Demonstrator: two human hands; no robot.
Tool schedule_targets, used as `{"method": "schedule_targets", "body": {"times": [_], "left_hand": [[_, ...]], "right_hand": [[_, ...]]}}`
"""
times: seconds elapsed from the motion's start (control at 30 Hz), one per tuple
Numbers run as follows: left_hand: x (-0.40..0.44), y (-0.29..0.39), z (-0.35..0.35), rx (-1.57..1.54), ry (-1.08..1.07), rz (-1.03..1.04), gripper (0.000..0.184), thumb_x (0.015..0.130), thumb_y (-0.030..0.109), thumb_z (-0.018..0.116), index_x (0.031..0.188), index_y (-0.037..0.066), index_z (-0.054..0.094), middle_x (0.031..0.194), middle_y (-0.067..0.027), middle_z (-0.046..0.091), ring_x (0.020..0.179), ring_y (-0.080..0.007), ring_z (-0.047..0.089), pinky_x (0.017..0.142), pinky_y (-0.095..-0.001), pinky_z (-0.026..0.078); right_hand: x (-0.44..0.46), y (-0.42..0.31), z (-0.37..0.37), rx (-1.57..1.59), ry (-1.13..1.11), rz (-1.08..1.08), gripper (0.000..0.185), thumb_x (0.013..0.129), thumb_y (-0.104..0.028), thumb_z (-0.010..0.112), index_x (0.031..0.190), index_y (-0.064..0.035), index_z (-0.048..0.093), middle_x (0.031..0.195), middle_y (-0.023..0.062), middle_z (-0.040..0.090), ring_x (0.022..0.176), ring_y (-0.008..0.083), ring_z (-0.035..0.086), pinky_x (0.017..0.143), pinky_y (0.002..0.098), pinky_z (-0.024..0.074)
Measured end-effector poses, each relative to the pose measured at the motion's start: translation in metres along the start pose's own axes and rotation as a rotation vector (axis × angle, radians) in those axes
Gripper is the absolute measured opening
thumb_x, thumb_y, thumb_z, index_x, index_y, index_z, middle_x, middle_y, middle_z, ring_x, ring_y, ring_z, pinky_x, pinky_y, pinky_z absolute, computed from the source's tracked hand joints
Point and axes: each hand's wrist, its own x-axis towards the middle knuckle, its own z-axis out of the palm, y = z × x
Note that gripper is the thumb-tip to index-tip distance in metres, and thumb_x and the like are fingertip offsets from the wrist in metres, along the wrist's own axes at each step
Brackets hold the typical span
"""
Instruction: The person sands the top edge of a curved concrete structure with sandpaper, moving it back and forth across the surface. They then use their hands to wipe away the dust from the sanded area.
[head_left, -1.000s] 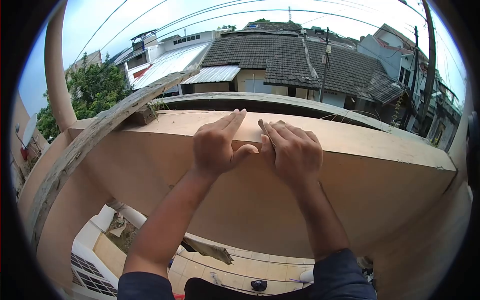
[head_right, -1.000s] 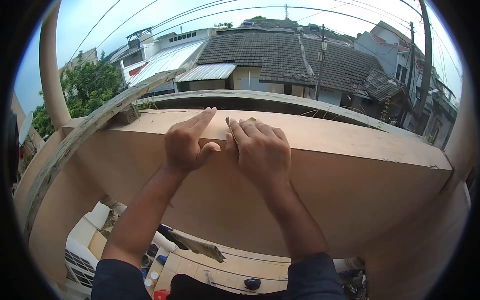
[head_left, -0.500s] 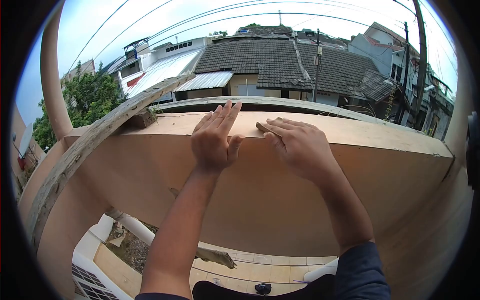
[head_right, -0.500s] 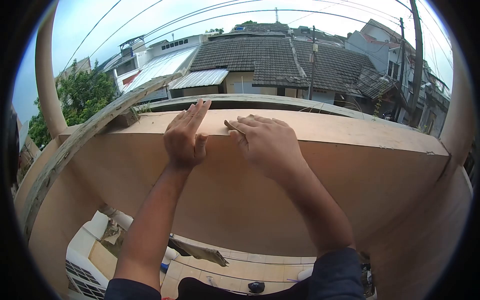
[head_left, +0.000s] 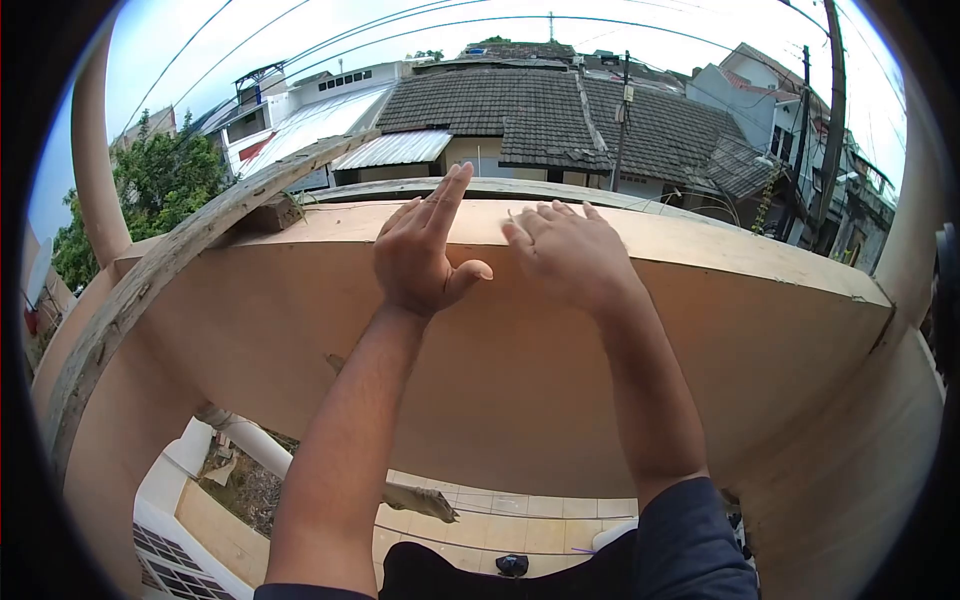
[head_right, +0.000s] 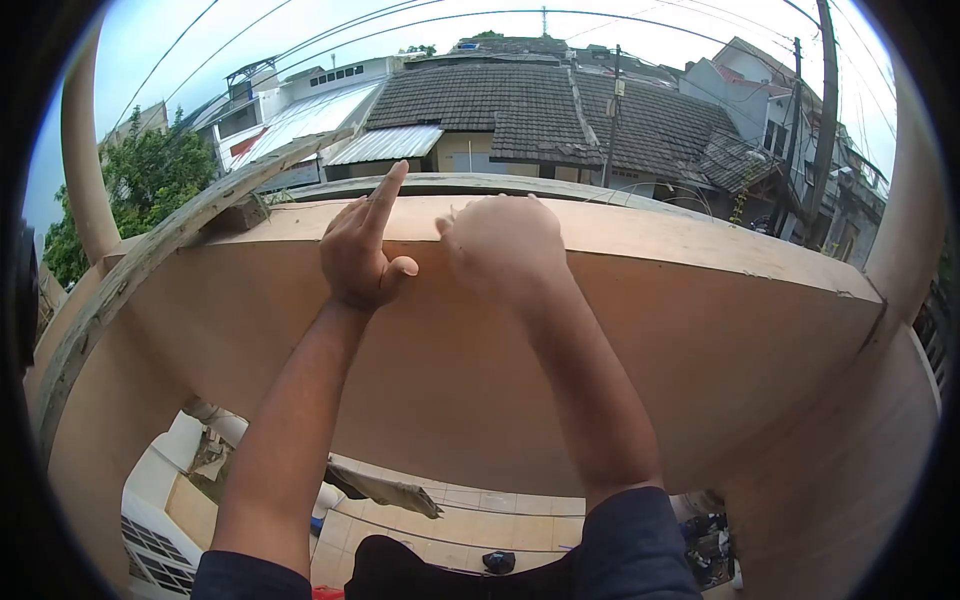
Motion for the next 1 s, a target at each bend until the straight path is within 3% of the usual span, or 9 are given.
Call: {"method": "schedule_targets", "body": {"times": [0.03, 0.13, 0.3, 0.4, 0.53, 0.63, 0.73, 0.8, 1.0], "left_hand": [[0.000, -0.002, 0.002, 0.004, 0.031, 0.017, 0.117, 0.088, 0.100, 0.027, 0.154, 0.010, 0.060, 0.137, -0.0153, 0.074, 0.109, -0.0335, 0.078, 0.096, -0.0450, 0.062], [-0.001, -0.001, 0.001, 0.012, 0.055, 0.024, 0.119, 0.086, 0.102, 0.027, 0.153, 0.010, 0.060, 0.138, -0.0151, 0.074, 0.110, -0.0335, 0.078, 0.096, -0.0451, 0.062], [-0.002, -0.002, 0.005, -0.004, 0.101, 0.044, 0.120, 0.083, 0.104, 0.027, 0.154, 0.013, 0.060, 0.138, -0.0134, 0.074, 0.108, -0.0360, 0.078, 0.093, -0.0451, 0.062], [-0.003, -0.001, 0.003, 0.006, 0.061, 0.004, 0.120, 0.083, 0.105, 0.027, 0.153, 0.014, 0.062, 0.137, -0.0130, 0.075, 0.106, -0.0361, 0.078, 0.092, -0.0447, 0.062], [-0.003, -0.005, 0.003, 0.001, 0.043, 0.026, 0.124, 0.082, 0.106, 0.023, 0.152, 0.011, 0.062, 0.135, -0.0147, 0.075, 0.108, -0.0376, 0.077, 0.094, -0.0460, 0.061], [0.000, -0.007, 0.004, 0.032, 0.060, 0.057, 0.124, 0.079, 0.107, 0.028, 0.151, 0.013, 0.064, 0.135, -0.0121, 0.076, 0.105, -0.0359, 0.078, 0.093, -0.0452, 0.062], [-0.003, -0.005, 0.005, 0.032, 0.069, 0.035, 0.123, 0.079, 0.107, 0.029, 0.150, 0.014, 0.065, 0.132, -0.0116, 0.077, 0.105, -0.0352, 0.078, 0.092, -0.0447, 0.062], [-0.003, -0.002, 0.003, 0.005, 0.049, -0.002, 0.121, 0.078, 0.107, 0.031, 0.149, 0.015, 0.065, 0.128, -0.0110, 0.078, 0.103, -0.0348, 0.078, 0.091, -0.0444, 0.062], [0.000, 0.004, -0.001, 0.026, 0.045, 0.021, 0.117, 0.086, 0.102, 0.026, 0.147, 0.011, 0.067, 0.123, -0.0171, 0.078, 0.103, -0.0378, 0.077, 0.091, -0.0462, 0.060]], "right_hand": [[0.004, -0.010, 0.005, -0.067, 0.023, -0.146, 0.062, 0.115, -0.050, 0.034, 0.147, -0.0066, 0.063, 0.155, 0.0180, 0.061, 0.145, 0.0342, 0.056, 0.124, 0.0432, 0.0399], [-0.004, -0.007, -0.006, 0.112, 0.004, -0.179, 0.069, 0.113, -0.055, 0.036, 0.144, -0.0007, 0.064, 0.143, 0.0178, 0.070, 0.136, 0.0349, 0.064, 0.119, 0.0472, 0.0459], [-0.007, -0.001, -0.051, 0.116, -0.323, 0.041, 0.068, 0.112, -0.058, 0.039, 0.144, -0.0043, 0.064, 0.148, 0.0179, 0.066, 0.138, 0.0332, 0.061, 0.114, 0.0444, 0.0488], [0.011, -0.029, 0.011, -0.084, 0.088, -0.296, 0.055, 0.113, -0.049, 0.045, 0.143, -0.0080, 0.067, 0.145, 0.0117, 0.069, 0.137, 0.0277, 0.062, 0.112, 0.0431, 0.0509], [0.001, -0.008, -0.001, 0.155, 0.027, -0.310, 0.053, 0.114, -0.047, 0.046, 0.144, -0.0089, 0.067, 0.147, 0.0115, 0.068, 0.139, 0.0269, 0.061, 0.115, 0.0424, 0.0499], [-0.015, 0.003, -0.039, 0.109, -0.175, -0.075, 0.055, 0.114, -0.046, 0.046, 0.149, -0.0074, 0.062, 0.152, 0.0116, 0.064, 0.143, 0.0276, 0.059, 0.116, 0.0416, 0.0494], [0.000, -0.020, -0.014, -0.005, -0.085, -0.132, 0.057, 0.112, -0.045, 0.050, 0.152, -0.0067, 0.060, 0.153, 0.0111, 0.064, 0.144, 0.0279, 0.057, 0.118, 0.0414, 0.0482], [0.023, -0.018, 0.004, 0.055, -0.073, -0.355, 0.063, 0.106, -0.047, 0.056, 0.156, -0.0074, 0.056, 0.157, 0.0100, 0.061, 0.146, 0.0291, 0.056, 0.122, 0.0424, 0.0445], [-0.021, 0.003, -0.033, 0.072, -0.141, -0.136, 0.059, 0.109, -0.049, 0.053, 0.157, -0.0144, 0.057, 0.157, 0.0085, 0.061, 0.146, 0.0264, 0.056, 0.122, 0.0406, 0.0437]]}}
